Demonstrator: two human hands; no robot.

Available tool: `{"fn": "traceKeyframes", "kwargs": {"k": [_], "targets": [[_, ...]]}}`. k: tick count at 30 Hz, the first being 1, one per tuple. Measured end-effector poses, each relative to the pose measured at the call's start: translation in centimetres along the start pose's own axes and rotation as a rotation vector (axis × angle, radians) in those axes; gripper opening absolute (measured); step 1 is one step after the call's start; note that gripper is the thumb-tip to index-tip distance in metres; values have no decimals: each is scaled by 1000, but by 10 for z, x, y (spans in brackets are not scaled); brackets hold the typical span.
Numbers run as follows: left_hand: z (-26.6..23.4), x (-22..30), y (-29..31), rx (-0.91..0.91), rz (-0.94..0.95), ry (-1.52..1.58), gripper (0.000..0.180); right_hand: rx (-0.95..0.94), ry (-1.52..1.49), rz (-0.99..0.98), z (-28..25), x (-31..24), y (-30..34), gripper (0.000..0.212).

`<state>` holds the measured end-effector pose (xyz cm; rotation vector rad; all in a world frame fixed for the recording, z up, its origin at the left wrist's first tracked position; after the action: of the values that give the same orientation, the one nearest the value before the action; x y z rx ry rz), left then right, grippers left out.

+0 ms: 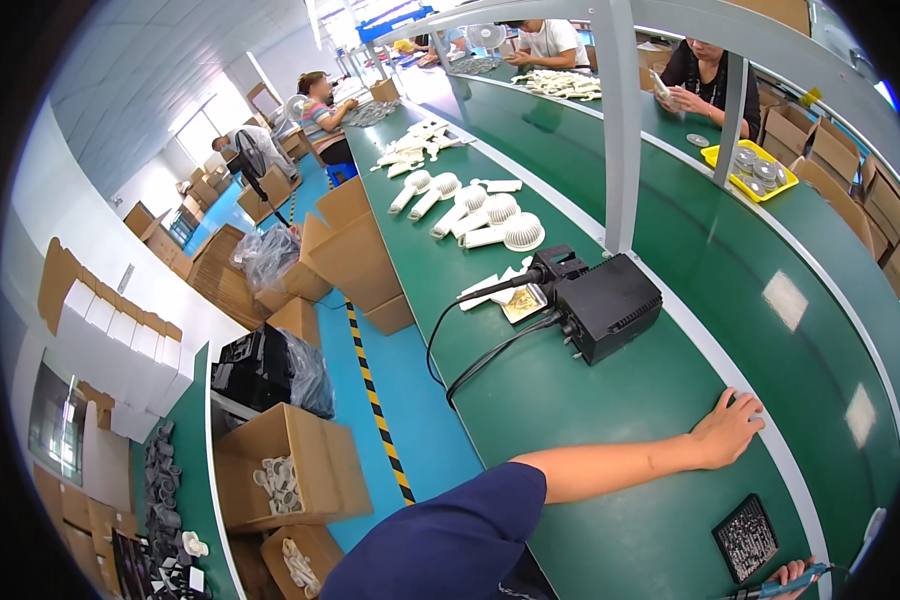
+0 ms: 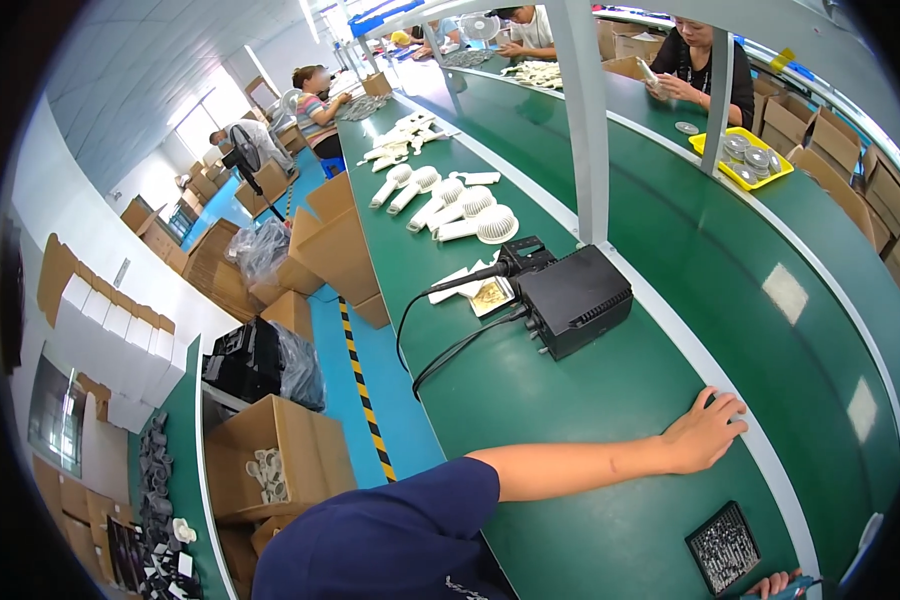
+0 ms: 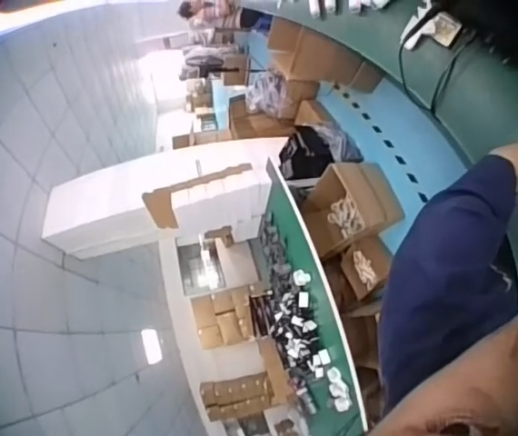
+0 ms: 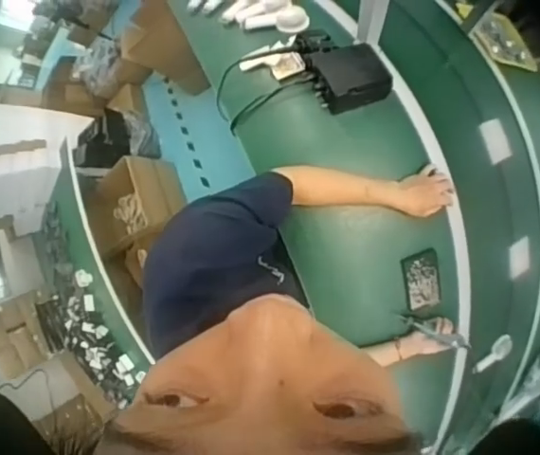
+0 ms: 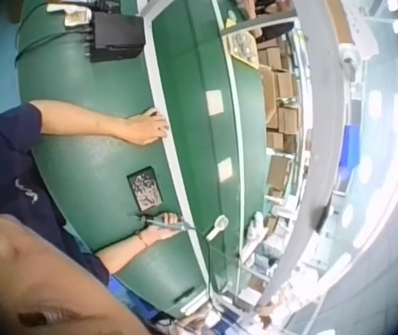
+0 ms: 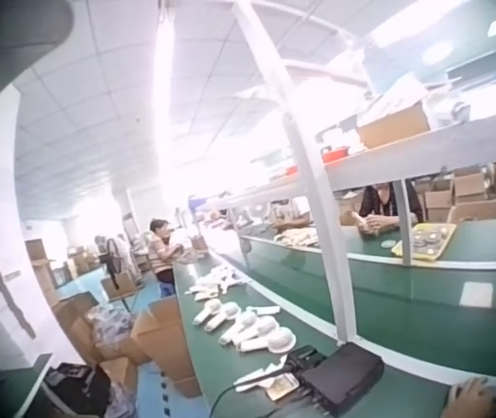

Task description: Assembling electronic components using an electric screwdriver at a production line station.

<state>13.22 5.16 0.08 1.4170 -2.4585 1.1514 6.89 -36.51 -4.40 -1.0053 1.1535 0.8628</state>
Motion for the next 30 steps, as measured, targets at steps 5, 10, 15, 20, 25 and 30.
{"fn": "traceKeyframes", "kwargs": {"k": [5,10,15,20,25,30], "targets": [[-4,-2,2,5,17,-12,31,-194,-864,389,34,3,5,30],[-6,-1,-1,-7,16,-9,30,13,-629,384,46,-16,12,23],[-5,-1,-1,-14,10,-13,30,-72,-869,435,52,-14,10,27],[-5,3,-4,-2,8,18,28,28,-721,414,39,-11,9,29],[-12,2,6,-25,-8,-28,28,177,-556,461,49,-17,22,32],[-13,2,2,-23,14,-8,28,-211,-968,471,16,27,6,38]]}}
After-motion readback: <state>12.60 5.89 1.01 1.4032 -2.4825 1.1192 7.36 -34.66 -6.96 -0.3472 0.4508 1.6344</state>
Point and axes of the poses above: each hand's wrist, its own y-axis away from the middle knuckle, its own z-axis out of the palm, x = y × z, the point moved 8 cm from there along -y, towards the middle knuckle, and after that the axes turned 9 degrees about z, right-handed, at the moved point
